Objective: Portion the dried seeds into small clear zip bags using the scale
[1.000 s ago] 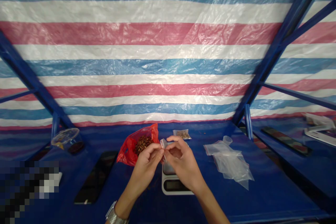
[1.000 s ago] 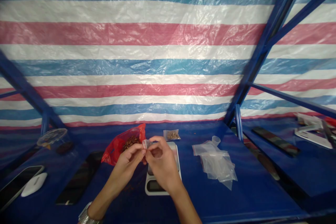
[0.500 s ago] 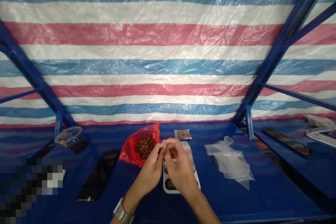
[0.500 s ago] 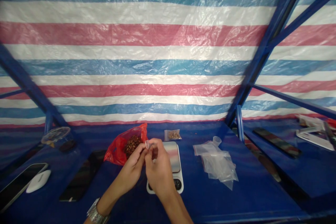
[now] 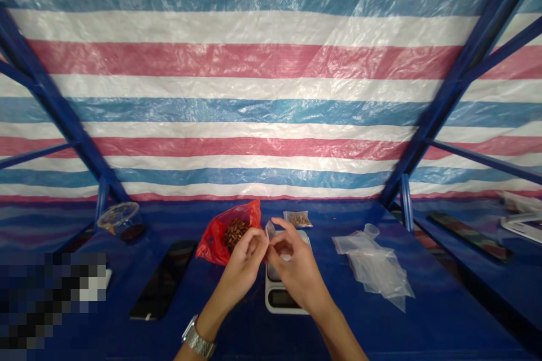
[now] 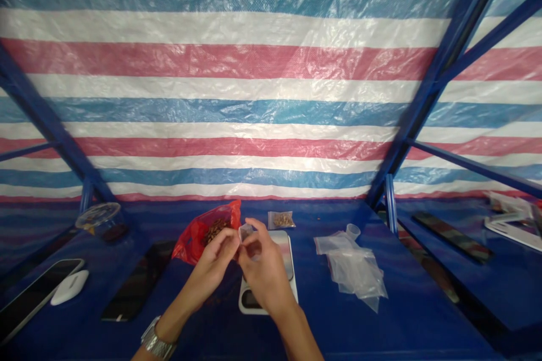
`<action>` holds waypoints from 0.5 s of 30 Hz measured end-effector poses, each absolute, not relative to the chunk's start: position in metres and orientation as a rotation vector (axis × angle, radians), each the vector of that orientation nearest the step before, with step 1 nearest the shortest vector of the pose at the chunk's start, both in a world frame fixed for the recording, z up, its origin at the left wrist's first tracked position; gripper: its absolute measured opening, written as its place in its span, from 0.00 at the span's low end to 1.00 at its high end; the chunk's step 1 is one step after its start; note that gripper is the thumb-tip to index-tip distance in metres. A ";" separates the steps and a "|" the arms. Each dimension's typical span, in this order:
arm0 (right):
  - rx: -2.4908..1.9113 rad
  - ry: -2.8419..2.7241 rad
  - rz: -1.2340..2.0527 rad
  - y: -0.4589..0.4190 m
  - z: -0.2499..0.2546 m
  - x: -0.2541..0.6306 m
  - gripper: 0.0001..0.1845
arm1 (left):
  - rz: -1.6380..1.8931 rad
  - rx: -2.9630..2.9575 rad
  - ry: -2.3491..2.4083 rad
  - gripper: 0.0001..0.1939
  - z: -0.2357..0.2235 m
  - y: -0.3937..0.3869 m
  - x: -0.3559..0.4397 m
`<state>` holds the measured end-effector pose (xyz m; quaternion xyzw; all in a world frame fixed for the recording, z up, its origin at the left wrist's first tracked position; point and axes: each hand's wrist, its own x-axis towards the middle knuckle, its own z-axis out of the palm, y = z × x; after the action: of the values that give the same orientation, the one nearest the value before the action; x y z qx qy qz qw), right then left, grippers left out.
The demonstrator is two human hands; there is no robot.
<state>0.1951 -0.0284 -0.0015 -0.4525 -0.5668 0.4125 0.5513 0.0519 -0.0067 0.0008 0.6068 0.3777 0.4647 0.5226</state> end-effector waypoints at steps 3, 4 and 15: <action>-1.074 -1.259 1.033 -0.027 -0.002 0.195 0.29 | 1.108 1.434 0.864 0.16 0.006 -0.008 0.055; -1.069 -1.226 1.056 -0.026 -0.001 0.195 0.29 | 1.101 1.416 0.855 0.17 0.007 -0.007 0.056; -0.852 -0.989 1.351 -0.023 -0.005 0.209 0.34 | 1.040 1.456 0.816 0.17 0.005 -0.004 0.058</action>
<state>0.2091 -0.0228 -0.0050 -0.3660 -0.4248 0.5806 0.5904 0.0576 -0.0038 0.0054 0.6163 0.3453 0.4403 0.5541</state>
